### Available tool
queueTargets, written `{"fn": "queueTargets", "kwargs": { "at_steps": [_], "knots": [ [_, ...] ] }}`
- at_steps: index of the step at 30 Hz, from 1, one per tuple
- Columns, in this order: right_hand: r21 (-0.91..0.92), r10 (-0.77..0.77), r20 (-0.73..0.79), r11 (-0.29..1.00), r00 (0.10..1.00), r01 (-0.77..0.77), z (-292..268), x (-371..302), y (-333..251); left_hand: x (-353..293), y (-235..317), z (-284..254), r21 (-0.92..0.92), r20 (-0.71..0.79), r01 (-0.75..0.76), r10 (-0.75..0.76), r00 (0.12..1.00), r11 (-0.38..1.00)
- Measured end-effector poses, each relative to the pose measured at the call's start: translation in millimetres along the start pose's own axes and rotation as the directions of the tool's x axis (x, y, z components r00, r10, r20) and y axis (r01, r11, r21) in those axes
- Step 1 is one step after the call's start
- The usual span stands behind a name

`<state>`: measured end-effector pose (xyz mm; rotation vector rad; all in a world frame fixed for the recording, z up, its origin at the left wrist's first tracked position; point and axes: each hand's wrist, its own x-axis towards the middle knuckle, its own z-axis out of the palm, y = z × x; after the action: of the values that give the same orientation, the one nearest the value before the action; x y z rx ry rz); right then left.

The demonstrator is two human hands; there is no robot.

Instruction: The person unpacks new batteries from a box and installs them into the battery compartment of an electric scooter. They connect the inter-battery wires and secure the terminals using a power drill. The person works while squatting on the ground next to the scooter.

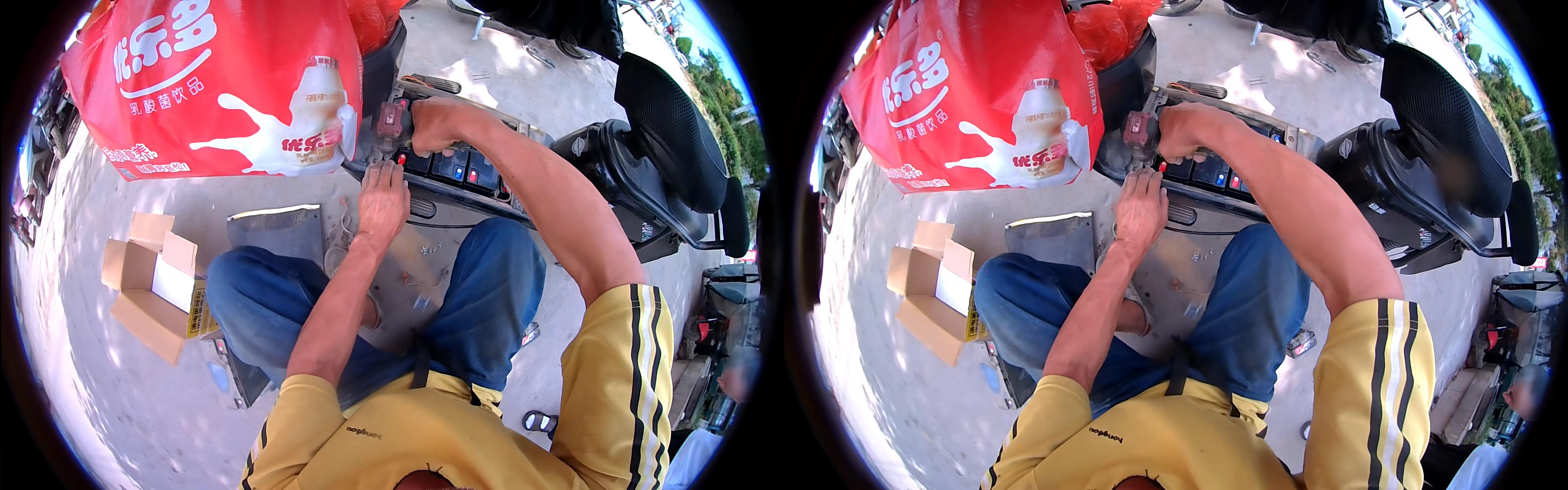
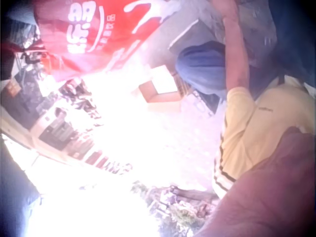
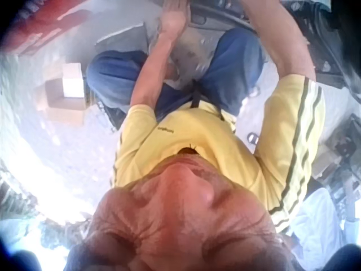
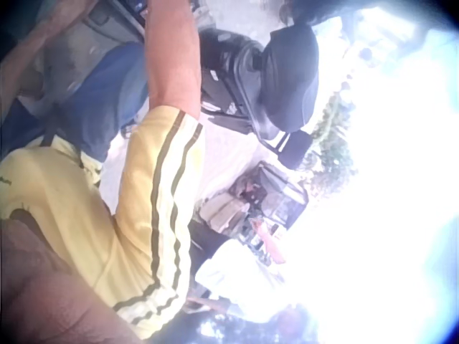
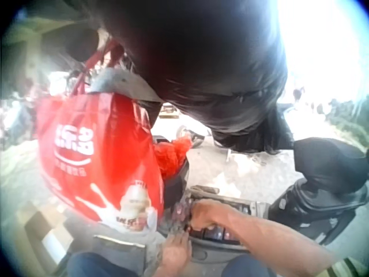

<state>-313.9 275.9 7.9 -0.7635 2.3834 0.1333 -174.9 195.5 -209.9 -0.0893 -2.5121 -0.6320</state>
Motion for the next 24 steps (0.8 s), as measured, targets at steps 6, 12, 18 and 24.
{"fn": "queueTargets", "kwargs": {
  "at_steps": [6,12,18,24],
  "knots": [
    [0.115,0.01,0.008,0.993,1.0,-0.011,4,4,8,-1,-3,4,0.001,-0.015,-0.031,0.031,0.999,1.0],
    [0.229,-0.017,0.015,0.973,1.0,0.014,16,13,25,-2,-2,4,0.013,0.005,-0.019,0.019,1.0,1.0],
    [0.269,-0.023,0.025,0.963,0.999,0.015,13,13,24,-3,-1,2,0.02,0.015,-0.007,0.007,1.0,1.0],
    [0.163,-0.002,0.13,0.986,0.992,-0.019,3,23,26,-3,-4,2,0.053,0.037,-0.049,0.047,0.998,0.997]
  ]
}}
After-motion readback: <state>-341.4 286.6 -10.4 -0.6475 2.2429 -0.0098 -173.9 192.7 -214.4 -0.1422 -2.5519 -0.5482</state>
